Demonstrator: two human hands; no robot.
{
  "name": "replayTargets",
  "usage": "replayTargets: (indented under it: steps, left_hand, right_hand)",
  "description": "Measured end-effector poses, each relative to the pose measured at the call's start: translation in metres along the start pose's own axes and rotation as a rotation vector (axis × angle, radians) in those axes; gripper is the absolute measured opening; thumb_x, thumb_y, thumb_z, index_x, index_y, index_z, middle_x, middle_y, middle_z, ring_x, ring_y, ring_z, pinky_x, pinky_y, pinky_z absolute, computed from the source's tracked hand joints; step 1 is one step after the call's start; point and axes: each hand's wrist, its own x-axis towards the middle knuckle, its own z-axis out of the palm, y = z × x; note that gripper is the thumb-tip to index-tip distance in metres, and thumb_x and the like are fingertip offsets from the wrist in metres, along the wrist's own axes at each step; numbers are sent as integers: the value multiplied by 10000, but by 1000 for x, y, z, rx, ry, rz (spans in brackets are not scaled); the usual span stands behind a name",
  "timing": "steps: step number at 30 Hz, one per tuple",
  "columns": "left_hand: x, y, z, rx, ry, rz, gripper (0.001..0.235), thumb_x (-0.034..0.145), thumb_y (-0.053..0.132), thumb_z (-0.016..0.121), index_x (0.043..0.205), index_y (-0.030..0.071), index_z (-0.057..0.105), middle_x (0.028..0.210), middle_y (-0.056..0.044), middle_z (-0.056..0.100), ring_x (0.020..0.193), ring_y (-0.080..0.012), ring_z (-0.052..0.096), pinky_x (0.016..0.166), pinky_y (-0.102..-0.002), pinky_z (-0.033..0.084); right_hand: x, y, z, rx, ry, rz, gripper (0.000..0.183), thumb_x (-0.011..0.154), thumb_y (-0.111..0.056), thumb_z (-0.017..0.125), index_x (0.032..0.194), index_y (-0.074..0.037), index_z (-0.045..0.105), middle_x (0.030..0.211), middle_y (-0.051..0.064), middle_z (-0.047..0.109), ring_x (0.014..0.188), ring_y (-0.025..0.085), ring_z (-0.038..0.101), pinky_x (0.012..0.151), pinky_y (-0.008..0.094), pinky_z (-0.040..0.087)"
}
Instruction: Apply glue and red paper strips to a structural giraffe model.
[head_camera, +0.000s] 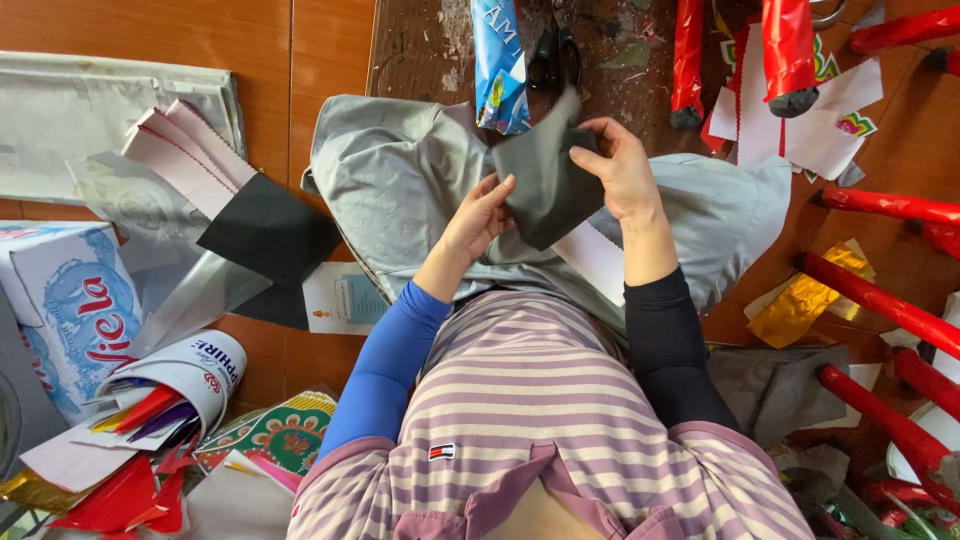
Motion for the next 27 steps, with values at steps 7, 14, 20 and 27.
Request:
replayTargets:
  steps: [7, 14, 20, 27]
  left_hand:
    - [2, 15, -9, -23, 173, 381, 394, 985, 93, 819, 1296, -26, 611, 1092, -68, 719, 881, -129, 660, 704, -272, 489]
    - [-3, 56, -5, -346, -65, 184, 455, 960, 361, 666, 1331, 107, 599, 1231, -79, 687, 1117, -234, 683, 939, -406, 560]
    - [35, 55, -23, -577, -214, 1, 542, 1012, 422, 592, 1315, -28, 598, 1287, -179, 684, 1183, -325, 666, 1047, -464, 544]
    - [26, 74, 2, -641, -222, -3, 557, 1035, 409, 533, 1327, -64, 561, 1307, -215, 667, 1198, -343, 668, 1074, -466, 542]
  right_hand:
    - [26, -4, 28, -151, 53, -141, 254, 956, 54, 719, 1186, 5, 623, 1062, 18, 678, 974, 93, 636, 898, 235, 526]
    - [58, -11, 53, -119, 24, -98, 288, 962, 52, 715, 1226, 2, 612, 1049, 48, 711, 936, 104, 661, 841, 248, 554]
    - [64, -43, 25, -338, 11, -162, 515, 892, 20, 793, 1354, -57, 579, 1029, 55, 689, 918, 101, 666, 804, 238, 560]
    - [-32, -146, 72, -1276, -144, -902, 771, 672, -201, 897, 1368, -88, 585, 1311, 269, 561, 1220, 416, 530, 1045, 496, 446]
